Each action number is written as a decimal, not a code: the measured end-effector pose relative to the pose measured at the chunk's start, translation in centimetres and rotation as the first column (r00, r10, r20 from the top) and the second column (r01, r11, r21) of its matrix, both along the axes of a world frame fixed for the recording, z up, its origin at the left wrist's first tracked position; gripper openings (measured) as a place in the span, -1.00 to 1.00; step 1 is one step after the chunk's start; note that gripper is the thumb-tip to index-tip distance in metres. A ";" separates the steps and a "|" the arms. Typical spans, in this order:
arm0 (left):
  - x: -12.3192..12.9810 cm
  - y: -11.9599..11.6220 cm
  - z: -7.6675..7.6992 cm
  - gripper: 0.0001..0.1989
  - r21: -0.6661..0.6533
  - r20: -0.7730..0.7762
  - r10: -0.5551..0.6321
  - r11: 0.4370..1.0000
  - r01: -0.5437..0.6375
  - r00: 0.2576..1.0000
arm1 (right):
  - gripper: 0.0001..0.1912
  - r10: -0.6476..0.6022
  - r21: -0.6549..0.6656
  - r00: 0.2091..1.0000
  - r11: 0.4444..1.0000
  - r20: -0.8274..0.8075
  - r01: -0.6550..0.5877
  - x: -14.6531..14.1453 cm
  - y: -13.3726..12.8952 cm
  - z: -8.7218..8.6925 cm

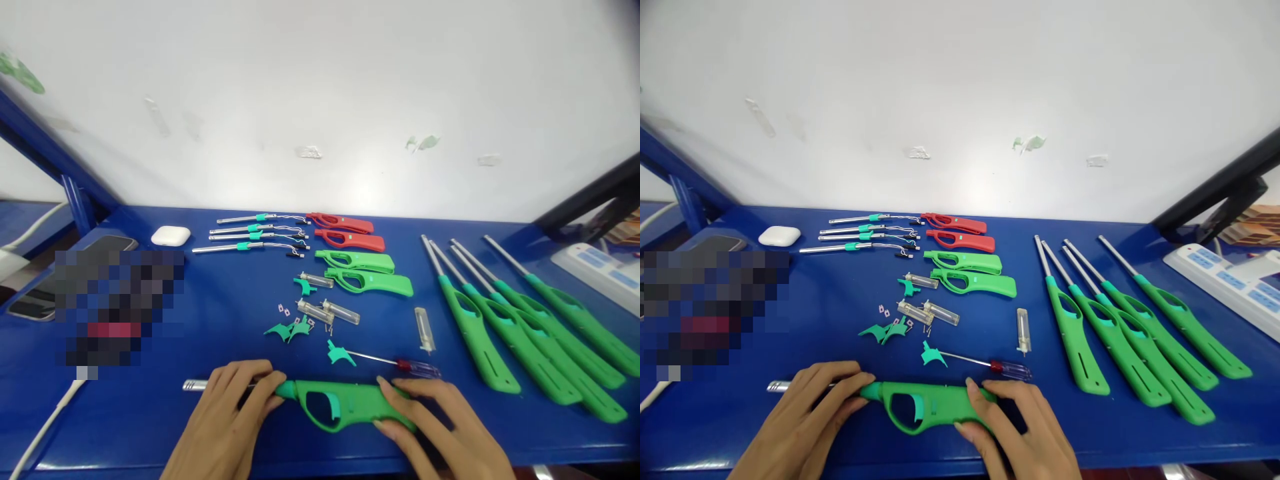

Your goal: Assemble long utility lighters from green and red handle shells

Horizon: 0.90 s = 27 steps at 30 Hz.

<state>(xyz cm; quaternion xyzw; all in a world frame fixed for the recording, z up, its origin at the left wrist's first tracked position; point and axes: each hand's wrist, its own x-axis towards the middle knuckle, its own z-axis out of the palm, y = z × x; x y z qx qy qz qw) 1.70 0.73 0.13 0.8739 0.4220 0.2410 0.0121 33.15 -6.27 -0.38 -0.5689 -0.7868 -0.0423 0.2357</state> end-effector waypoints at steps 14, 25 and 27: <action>-0.3 -0.1 0.5 -0.54 0.143 -0.077 -0.154 0.976 0.164 0.985 | -0.41 0.169 -0.036 0.982 0.985 0.083 -0.167 -1.9 2.4 1.7; 0.3 -0.2 0.7 -0.57 0.077 -0.104 -0.244 0.965 0.252 0.964 | -0.36 0.194 0.024 0.964 0.979 0.180 -0.201 -2.5 2.2 1.1; 0.3 -0.4 0.3 -0.58 0.069 -0.075 -0.241 0.967 0.246 0.968 | -0.35 0.203 0.031 0.962 0.977 0.182 -0.212 -2.5 2.2 0.8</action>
